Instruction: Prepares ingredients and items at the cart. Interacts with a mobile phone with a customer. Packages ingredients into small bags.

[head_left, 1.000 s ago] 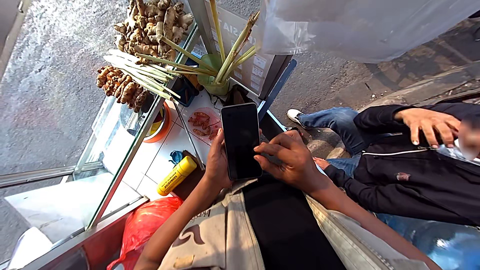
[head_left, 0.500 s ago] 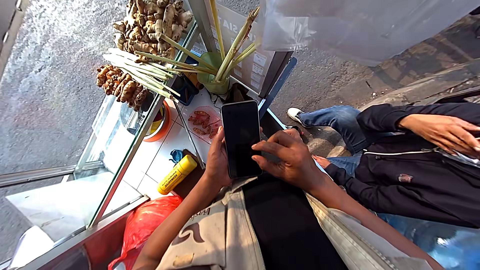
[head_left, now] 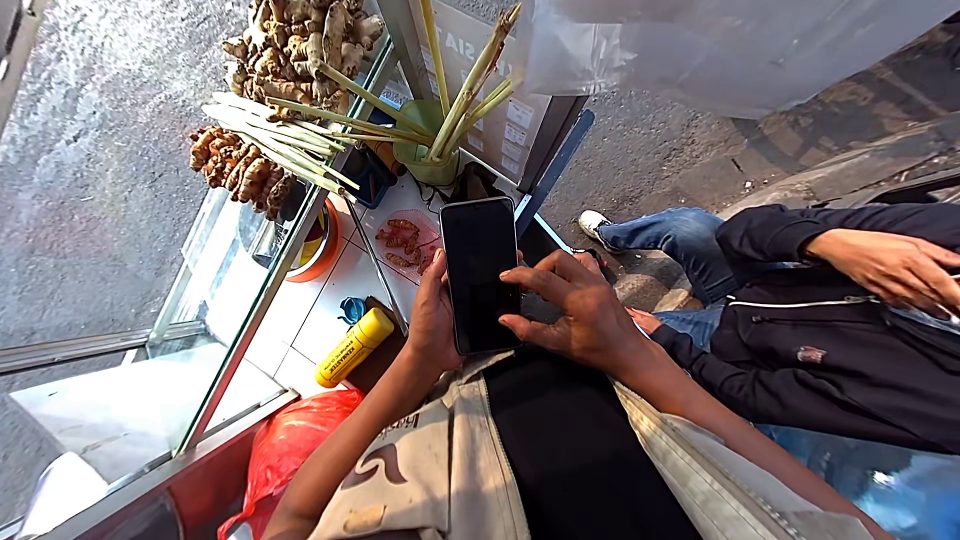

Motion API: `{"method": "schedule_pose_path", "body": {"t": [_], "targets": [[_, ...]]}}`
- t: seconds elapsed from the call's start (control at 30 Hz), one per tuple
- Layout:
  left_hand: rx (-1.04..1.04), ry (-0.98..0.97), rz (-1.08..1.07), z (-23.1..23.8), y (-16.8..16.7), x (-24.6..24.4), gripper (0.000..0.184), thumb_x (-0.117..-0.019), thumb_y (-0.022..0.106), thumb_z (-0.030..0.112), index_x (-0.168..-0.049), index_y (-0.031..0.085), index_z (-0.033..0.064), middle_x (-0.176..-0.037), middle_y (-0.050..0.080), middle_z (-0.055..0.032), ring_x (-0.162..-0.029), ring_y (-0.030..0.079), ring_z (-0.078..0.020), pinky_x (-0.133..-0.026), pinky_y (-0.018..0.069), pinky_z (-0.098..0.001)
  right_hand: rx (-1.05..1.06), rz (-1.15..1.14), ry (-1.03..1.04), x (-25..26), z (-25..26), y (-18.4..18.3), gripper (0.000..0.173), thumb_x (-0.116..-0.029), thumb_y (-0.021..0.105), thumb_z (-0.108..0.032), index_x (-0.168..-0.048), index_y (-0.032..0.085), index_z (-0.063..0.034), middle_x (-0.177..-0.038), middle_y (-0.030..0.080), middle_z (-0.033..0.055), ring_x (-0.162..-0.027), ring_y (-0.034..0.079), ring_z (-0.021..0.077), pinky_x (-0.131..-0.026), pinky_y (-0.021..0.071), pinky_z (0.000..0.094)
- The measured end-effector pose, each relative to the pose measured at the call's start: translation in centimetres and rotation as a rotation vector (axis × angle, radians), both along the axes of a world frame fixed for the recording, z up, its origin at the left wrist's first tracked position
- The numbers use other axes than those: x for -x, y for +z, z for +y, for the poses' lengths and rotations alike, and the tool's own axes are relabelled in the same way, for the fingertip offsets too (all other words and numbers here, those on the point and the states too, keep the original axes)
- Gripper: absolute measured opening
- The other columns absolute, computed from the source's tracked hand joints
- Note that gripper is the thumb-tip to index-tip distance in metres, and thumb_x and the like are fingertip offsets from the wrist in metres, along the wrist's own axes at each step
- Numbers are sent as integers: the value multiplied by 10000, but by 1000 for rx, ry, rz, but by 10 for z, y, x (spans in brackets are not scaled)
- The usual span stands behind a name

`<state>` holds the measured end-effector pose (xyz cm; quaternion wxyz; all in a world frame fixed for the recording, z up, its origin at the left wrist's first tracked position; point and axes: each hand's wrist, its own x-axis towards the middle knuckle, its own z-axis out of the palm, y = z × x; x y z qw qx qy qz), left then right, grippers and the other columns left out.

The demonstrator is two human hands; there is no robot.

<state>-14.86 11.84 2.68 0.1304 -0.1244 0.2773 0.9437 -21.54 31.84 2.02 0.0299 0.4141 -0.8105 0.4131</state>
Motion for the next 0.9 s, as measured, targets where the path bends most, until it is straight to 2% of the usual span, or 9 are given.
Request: {"method": "schedule_pose_path", "body": {"t": [0.13, 0.23, 0.4, 0.6, 0.67, 0.73, 0.8, 0.9], "targets": [[9, 10, -13, 0, 2, 1, 612, -1040, 289, 649, -1294, 632, 211, -1198, 705, -91, -1069, 706, -227, -856, 608, -446, -15, -6, -3, 0, 0, 2, 481, -894, 736, -446, -1272, 725, -147, -928, 611, 44, -832, 547, 164, -821, 419, 396], [-21, -4, -2, -1, 2, 1, 620, -1032, 311, 660, -1313, 629, 208, -1248, 689, -101, -1114, 691, -236, -885, 598, -453, -12, -9, 0, 1, 0, 3, 497, -898, 734, -447, -1292, 716, -143, -933, 614, 46, -835, 549, 167, -819, 420, 396], [-20, 0, -15, 0, 1, 2, 626, -1036, 290, 657, -1323, 618, 207, -1262, 679, -102, -1122, 684, -239, -891, 594, -457, -7, -16, -2, 2, 0, 3, 509, -895, 735, -452, -1296, 713, -140, -917, 606, 43, -812, 538, 160, -808, 415, 393], [-47, -12, 0, 1, 0, 3, 634, -1026, 332, 668, -1347, 607, 196, -1284, 671, -117, -1136, 682, -253, -903, 592, -464, -4, -25, 4, 2, 2, 1, 506, -904, 723, -453, -1304, 710, -144, -919, 599, 41, -824, 543, 160, -814, 418, 392], [-37, -12, -6, 2, 2, 3, 644, -1029, 311, 669, -1350, 604, 195, -1266, 678, -116, -1113, 691, -250, -883, 600, -460, 19, -17, 5, 2, 4, 0, 467, -931, 701, -421, -1301, 711, -136, -920, 606, 47, -829, 549, 160, -822, 422, 392], [-25, -3, -23, 4, 4, 3, 649, -1039, 270, 660, -1350, 604, 198, -1258, 681, -112, -1104, 695, -247, -875, 604, -457, 71, 13, -11, 2, 5, 0, 373, -962, 664, -325, -1261, 727, -112, -892, 604, 49, -808, 544, 152, -812, 422, 373], [-26, 5, -17, 5, 4, 4, 655, -1046, 251, 650, -1351, 606, 191, -1278, 675, -119, -1117, 691, -252, -879, 603, -458, 107, 38, -50, 2, 7, 1, 293, -962, 642, -234, -1198, 742, -91, -882, 616, 52, -812, 542, 149, -808, 418, 354], [-38, -8, 1, 6, 2, 5, 656, -1047, 252, 645, -1360, 599, 185, -1305, 659, -126, -1129, 684, -257, -875, 602, -453, 147, 52, -90, 3, 9, 1, 230, -956, 637, -183, -1121, 757, -78, -870, 618, 56, -814, 549, 146, -822, 425, 354]]}}
